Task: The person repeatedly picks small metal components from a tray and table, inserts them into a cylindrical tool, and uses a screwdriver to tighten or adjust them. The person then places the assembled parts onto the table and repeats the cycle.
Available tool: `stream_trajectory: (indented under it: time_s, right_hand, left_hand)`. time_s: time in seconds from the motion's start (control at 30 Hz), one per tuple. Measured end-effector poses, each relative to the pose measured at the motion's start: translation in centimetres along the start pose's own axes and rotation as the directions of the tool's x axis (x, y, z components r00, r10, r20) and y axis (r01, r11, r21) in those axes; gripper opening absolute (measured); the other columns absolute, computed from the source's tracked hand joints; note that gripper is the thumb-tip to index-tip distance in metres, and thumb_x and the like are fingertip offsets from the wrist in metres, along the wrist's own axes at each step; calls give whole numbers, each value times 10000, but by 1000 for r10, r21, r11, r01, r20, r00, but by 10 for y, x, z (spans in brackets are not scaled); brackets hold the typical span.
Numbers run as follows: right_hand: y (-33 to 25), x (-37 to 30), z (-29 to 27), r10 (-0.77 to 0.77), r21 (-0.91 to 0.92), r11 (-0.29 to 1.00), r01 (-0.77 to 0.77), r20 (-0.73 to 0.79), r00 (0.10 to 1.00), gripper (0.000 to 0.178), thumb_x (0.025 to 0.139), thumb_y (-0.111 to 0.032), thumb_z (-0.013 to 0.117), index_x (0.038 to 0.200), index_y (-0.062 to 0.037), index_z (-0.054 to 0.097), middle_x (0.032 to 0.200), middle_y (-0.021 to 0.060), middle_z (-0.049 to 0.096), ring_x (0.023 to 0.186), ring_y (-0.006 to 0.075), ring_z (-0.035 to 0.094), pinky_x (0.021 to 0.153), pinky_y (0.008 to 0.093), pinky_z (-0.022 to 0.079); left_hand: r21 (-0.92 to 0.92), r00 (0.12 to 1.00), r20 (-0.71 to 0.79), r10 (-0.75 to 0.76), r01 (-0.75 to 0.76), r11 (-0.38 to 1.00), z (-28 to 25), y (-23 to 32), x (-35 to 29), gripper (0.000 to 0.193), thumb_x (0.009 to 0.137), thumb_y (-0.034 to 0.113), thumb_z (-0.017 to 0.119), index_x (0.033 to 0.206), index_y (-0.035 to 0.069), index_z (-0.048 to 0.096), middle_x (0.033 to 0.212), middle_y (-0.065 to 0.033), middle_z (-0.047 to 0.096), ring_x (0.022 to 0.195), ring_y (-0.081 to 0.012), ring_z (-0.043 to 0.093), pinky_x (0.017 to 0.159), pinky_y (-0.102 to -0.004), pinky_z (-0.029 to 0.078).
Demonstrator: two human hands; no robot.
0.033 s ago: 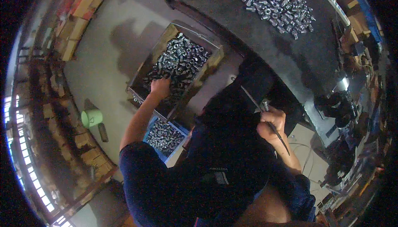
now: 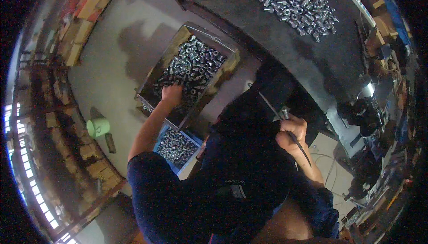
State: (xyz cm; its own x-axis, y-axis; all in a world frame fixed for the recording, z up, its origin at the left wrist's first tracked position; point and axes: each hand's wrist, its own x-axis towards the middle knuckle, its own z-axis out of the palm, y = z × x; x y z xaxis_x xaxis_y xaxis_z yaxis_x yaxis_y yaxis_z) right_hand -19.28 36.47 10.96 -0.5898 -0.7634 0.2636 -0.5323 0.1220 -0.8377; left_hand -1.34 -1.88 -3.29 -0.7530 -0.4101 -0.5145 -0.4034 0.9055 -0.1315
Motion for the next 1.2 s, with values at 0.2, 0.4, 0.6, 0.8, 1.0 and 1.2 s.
stream_trajectory:
  time_s: [0.2, 0.4, 0.6, 0.8, 1.0, 1.2]
  right_hand:
    - [2, -2, 5, -3, -1, 1000, 3, -3, 1000, 124, 483, -19, 525, 491, -47, 404, 508, 89, 389, 444, 251, 407, 412, 328, 280]
    - [2, -6, 0, 85, 5, 996, -86, 75, 993, 186, 507, -51, 585, 515, -72, 400, 518, 86, 387, 511, 273, 449, 459, 350, 340]
    - [6, -7, 1, 55, 10, 998, -55, 62, 997, 186, 515, -61, 597, 526, -63, 411, 536, 93, 395, 493, 275, 430, 446, 363, 315]
    - [2, -5, -2, 77, 64, 994, -84, 100, 992, 212, 558, -80, 621, 537, -58, 411, 528, 97, 388, 501, 278, 434, 460, 365, 319]
    - [-3, 6, -1, -48, 158, 987, 4, 277, 960, 248, 608, -120, 648, 577, -36, 417, 572, 122, 431, 558, 333, 481, 497, 411, 399]
    - [-7, 6, 2, 27, 129, 990, -63, 264, 964, 219, 617, -152, 665, 606, -36, 481, 618, 140, 495, 586, 336, 536, 500, 426, 419]
  left_hand:
    - [4, 993, 81, -88, 88, 996, 16, -6, 9, 285, 734, 157, 588, 1018, 126, 580, 958, -120, 638, 929, -288, 617, 779, -448, 475]
    - [-39, 983, 173, -66, 74, 996, -9, -6, -11, 381, 715, 232, 641, 1075, 124, 578, 954, -111, 644, 938, -290, 615, 795, -435, 477]
    - [119, 965, 260, -46, 15, 993, -15, -5, -8, 324, 691, 295, 669, 958, 113, 639, 963, -98, 645, 913, -262, 625, 750, -389, 501]
    - [-636, 981, -163, -104, -24, 772, -71, 12, -27, 224, 743, 227, 616, 873, 46, 637, 872, -104, 643, 769, -267, 643, 651, -380, 518]
    - [-879, 934, -142, 328, 34, -476, -144, 110, -52, 217, 805, 145, 530, 885, -51, 580, 666, -121, 588, 588, -277, 619, 551, -363, 513]
    - [-871, 838, -86, 539, 199, -449, -138, 179, -58, 301, 880, 252, 452, 862, -28, 563, 547, -92, 500, 438, -235, 522, 437, -335, 435]
